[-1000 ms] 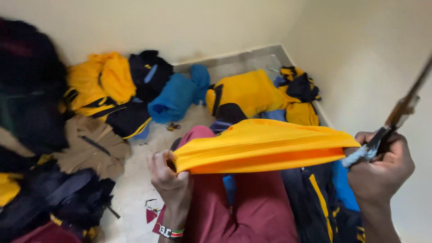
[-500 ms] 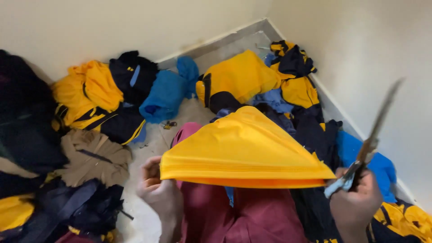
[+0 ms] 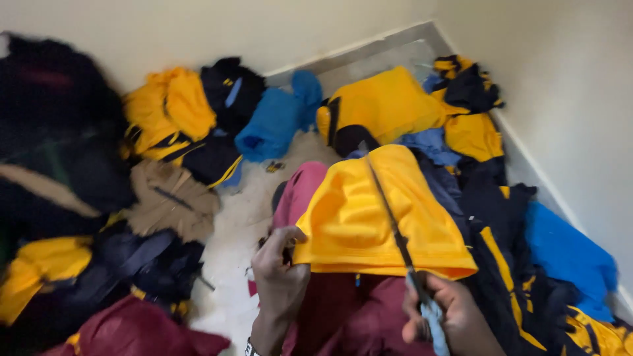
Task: A person sitting on the floor uses large scissors to trim and cut pieces of yellow and blue fabric.
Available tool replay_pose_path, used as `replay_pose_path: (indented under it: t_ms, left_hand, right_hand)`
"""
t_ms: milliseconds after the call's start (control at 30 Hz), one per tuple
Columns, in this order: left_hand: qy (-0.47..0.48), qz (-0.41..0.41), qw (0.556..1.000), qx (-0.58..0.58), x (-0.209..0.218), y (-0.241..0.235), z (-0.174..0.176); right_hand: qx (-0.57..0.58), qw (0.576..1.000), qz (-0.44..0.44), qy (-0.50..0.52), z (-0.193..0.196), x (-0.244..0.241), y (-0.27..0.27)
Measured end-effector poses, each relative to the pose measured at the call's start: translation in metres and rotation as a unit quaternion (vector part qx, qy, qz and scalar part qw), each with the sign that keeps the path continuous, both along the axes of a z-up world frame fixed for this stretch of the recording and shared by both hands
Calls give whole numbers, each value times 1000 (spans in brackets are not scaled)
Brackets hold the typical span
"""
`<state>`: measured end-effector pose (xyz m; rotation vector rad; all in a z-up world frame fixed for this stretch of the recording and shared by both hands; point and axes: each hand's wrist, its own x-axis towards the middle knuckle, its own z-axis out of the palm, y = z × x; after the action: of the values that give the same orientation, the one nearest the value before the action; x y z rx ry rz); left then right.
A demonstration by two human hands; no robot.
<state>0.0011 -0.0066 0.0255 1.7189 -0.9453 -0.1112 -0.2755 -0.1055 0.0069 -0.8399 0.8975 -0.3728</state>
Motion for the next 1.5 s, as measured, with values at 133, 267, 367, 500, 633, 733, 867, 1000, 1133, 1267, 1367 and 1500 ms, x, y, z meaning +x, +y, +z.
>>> replay_pose_path:
  t_ms: [133, 267, 367, 500, 633, 733, 867, 1000, 1133, 1267, 1367, 1500]
  left_hand:
    - [56, -35, 994, 89, -2, 41, -8]
    - [208, -52, 975, 60, -8, 58, -4]
    - [288, -1, 957, 32, -10, 60, -13]
    - [379, 37, 923, -46, -3, 69, -22]
    - [411, 86, 908, -13, 11, 89, -25]
    - [396, 148, 906, 22, 19, 114, -36]
    - [263, 147, 864, 403, 29, 143, -53]
    - [209, 105, 771, 593, 21, 156, -99]
    - [313, 125, 870, 361, 0, 124, -87]
    - [271, 81, 953, 108, -12, 96, -94]
    - [174, 68, 978, 93, -11, 62, -73]
    - [194, 28, 979, 59, -9, 9, -32]
  right_hand:
    - [97, 981, 136, 98, -6, -12, 6]
    - [77, 956, 256, 119, -33, -36, 4]
    - [83, 945, 282, 145, -49, -51, -5]
    - [93, 931, 316, 160, -50, -53, -18]
    - [24, 938, 308, 160, -19, -28, -20]
    - [-129, 905, 316, 255, 28, 16, -10]
    - [-385, 809, 302, 326, 50, 77, 0]
    - [-629, 696, 279, 205, 32, 127, 5]
    - [-673, 675, 244, 180, 28, 153, 8]
    - [-657, 693, 231, 185, 21, 157, 6]
    - [-540, 798, 214, 163, 30, 160, -2]
    - [-356, 914, 152, 120, 52, 157, -31]
